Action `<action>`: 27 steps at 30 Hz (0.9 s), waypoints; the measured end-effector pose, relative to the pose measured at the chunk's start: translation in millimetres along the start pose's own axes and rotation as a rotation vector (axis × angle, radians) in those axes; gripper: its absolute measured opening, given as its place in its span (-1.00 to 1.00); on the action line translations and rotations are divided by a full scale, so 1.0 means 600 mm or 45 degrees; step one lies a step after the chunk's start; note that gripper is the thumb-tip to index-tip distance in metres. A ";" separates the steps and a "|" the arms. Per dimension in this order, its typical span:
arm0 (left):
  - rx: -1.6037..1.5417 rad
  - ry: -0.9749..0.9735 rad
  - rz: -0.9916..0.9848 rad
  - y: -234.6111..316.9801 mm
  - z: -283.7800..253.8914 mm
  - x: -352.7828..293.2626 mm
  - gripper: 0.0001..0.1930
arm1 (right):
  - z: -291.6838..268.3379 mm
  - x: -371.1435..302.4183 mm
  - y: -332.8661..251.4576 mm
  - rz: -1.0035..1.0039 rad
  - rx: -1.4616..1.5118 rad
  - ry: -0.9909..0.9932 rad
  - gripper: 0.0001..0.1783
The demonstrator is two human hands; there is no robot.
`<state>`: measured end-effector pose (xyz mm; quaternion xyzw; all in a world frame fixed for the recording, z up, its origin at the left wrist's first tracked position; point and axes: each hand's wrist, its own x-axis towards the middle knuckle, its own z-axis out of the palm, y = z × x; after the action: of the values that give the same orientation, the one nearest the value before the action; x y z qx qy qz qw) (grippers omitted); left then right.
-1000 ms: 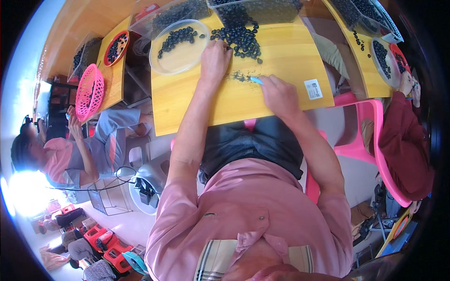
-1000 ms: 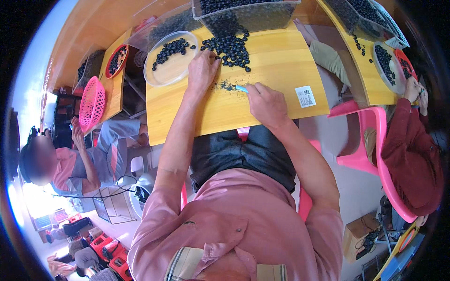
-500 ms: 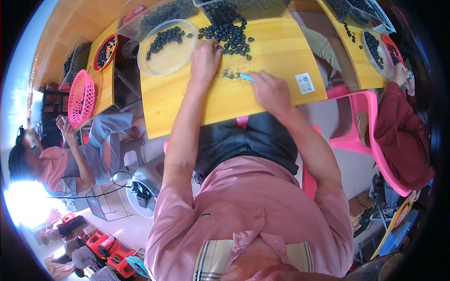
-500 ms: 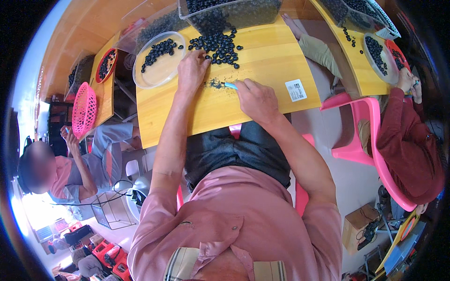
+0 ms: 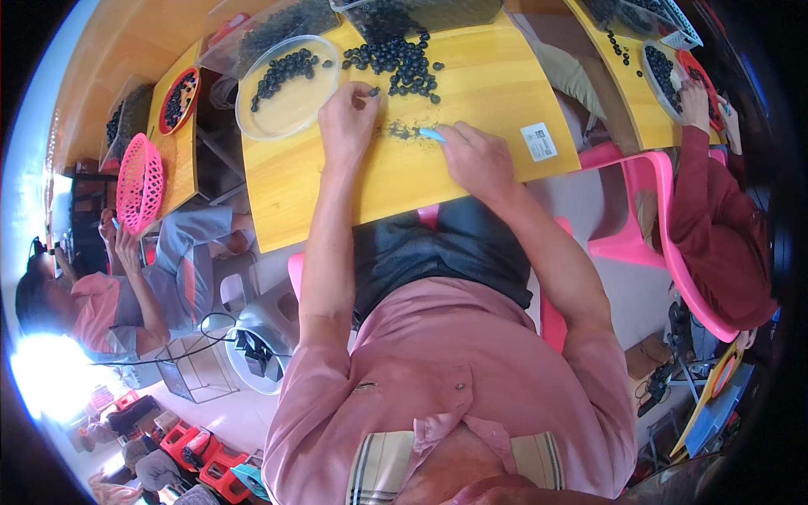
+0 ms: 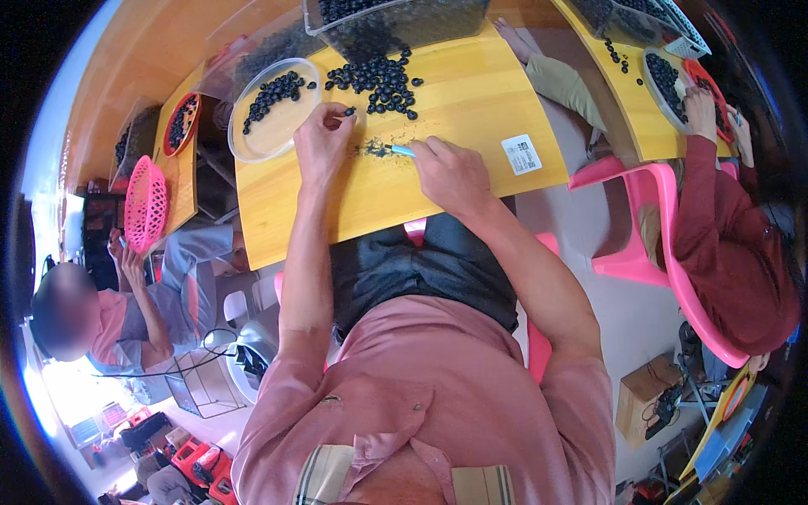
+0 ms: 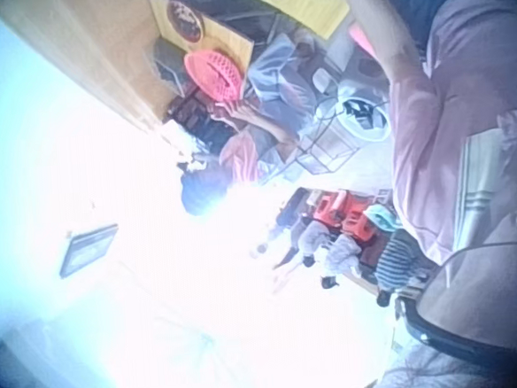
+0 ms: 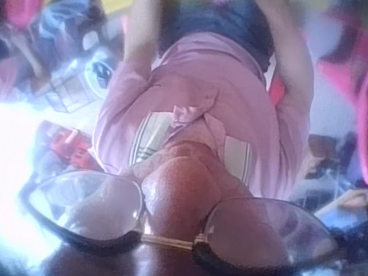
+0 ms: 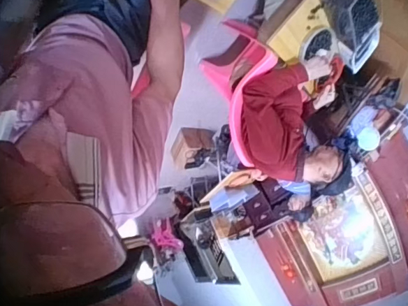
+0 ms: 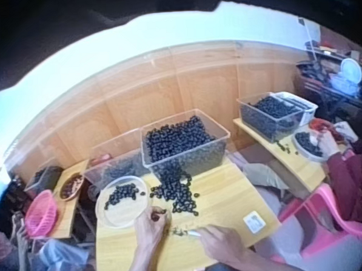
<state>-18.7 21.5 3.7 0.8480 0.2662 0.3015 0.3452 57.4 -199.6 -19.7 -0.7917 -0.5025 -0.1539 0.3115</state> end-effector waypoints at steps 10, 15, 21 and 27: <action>-0.299 -0.001 -0.252 -0.006 -0.006 -0.099 -0.82 | 0.001 0.001 0.000 -0.007 0.026 0.006 -0.87; -0.495 0.004 -0.318 0.001 0.004 -0.122 -0.81 | 0.002 0.001 0.001 0.013 0.056 0.013 -0.85; -0.822 0.037 -0.312 0.029 0.021 -0.133 -0.79 | 0.007 -0.001 0.004 0.014 0.021 0.013 -0.85; -0.688 -0.080 -0.302 0.009 0.020 -0.140 -0.79 | 0.007 0.000 0.003 0.011 0.015 0.030 -0.85</action>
<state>-65.9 -42.3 -26.4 0.6973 0.2626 0.2925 0.5994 58.8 -197.5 -23.6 -0.7902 -0.4962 -0.1587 0.3228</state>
